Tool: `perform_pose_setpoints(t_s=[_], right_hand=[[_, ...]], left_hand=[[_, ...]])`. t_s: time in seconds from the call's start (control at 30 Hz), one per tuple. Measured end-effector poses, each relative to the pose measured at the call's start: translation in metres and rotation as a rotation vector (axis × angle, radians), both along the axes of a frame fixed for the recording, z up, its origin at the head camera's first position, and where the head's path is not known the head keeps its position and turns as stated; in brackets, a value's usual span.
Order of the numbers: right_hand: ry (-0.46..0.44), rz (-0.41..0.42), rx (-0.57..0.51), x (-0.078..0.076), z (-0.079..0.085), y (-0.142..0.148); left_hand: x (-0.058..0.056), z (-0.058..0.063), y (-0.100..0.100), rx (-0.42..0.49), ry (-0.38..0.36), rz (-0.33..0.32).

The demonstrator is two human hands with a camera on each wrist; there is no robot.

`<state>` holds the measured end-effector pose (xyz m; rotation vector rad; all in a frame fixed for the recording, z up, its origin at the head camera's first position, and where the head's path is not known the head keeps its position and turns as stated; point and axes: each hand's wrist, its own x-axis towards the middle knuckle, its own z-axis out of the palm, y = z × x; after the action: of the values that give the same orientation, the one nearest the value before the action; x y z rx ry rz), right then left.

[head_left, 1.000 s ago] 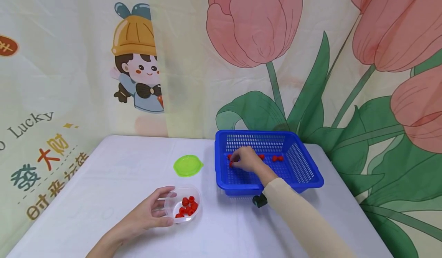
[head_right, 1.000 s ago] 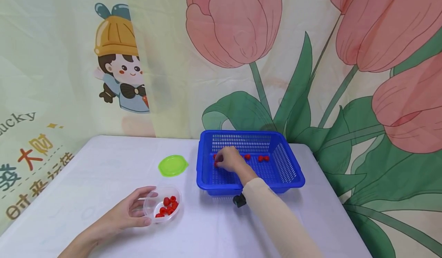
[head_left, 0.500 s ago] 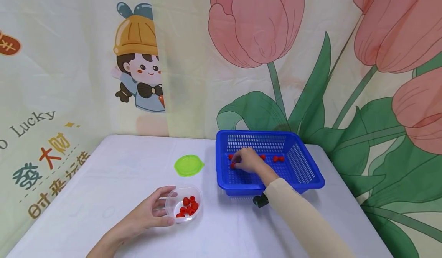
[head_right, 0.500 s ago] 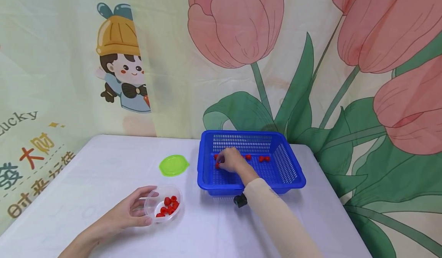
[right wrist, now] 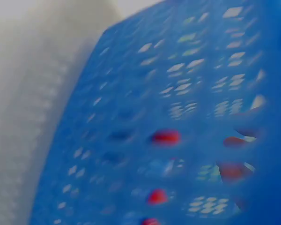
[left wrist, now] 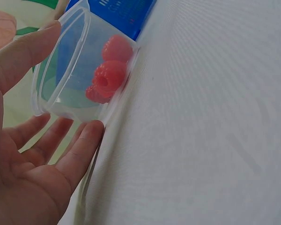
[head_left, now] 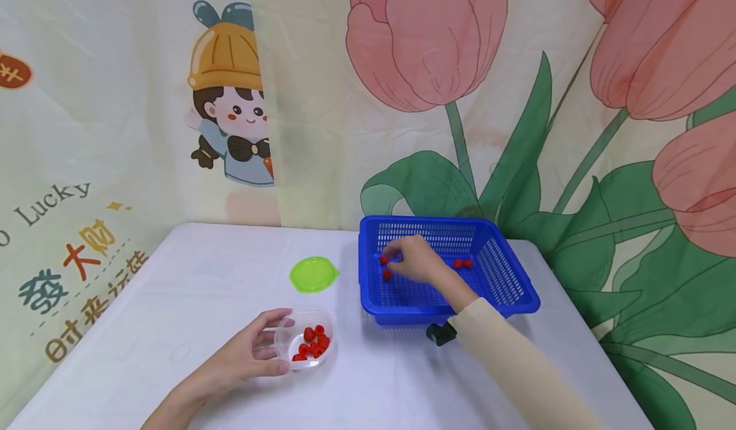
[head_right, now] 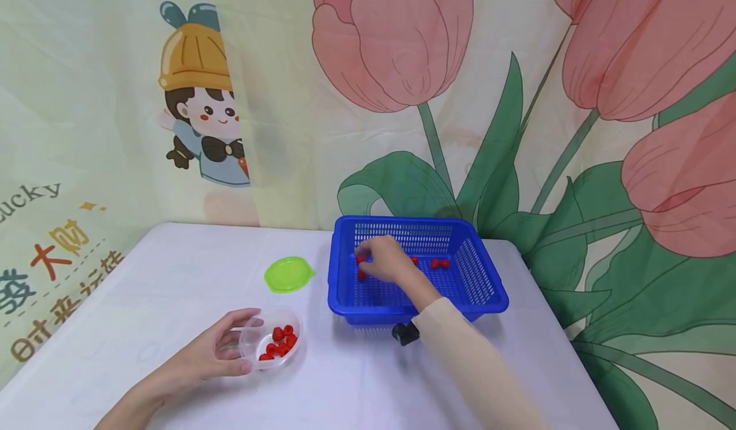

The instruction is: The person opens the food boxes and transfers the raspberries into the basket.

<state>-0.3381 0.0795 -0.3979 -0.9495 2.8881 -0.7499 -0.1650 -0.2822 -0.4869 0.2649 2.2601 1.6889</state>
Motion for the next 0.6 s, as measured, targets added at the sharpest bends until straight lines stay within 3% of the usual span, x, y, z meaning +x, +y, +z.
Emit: perform_pose_setpoints(t_s=[0.27,0.43,0.6], right_hand=[[0.08,0.128,-0.009,0.04,0.038,-0.029],[0.086,0.26,0.055,0.062,0.046,-0.052],[0.057,0.408,0.111,0.074,0.044,-0.071]], left_hand=[[0.001,0.001,-0.002,-0.002,0.001,0.005],[0.001,0.001,-0.002,-0.001,0.001,0.004],[0.0,0.0,-0.001,0.005,0.012,-0.011]])
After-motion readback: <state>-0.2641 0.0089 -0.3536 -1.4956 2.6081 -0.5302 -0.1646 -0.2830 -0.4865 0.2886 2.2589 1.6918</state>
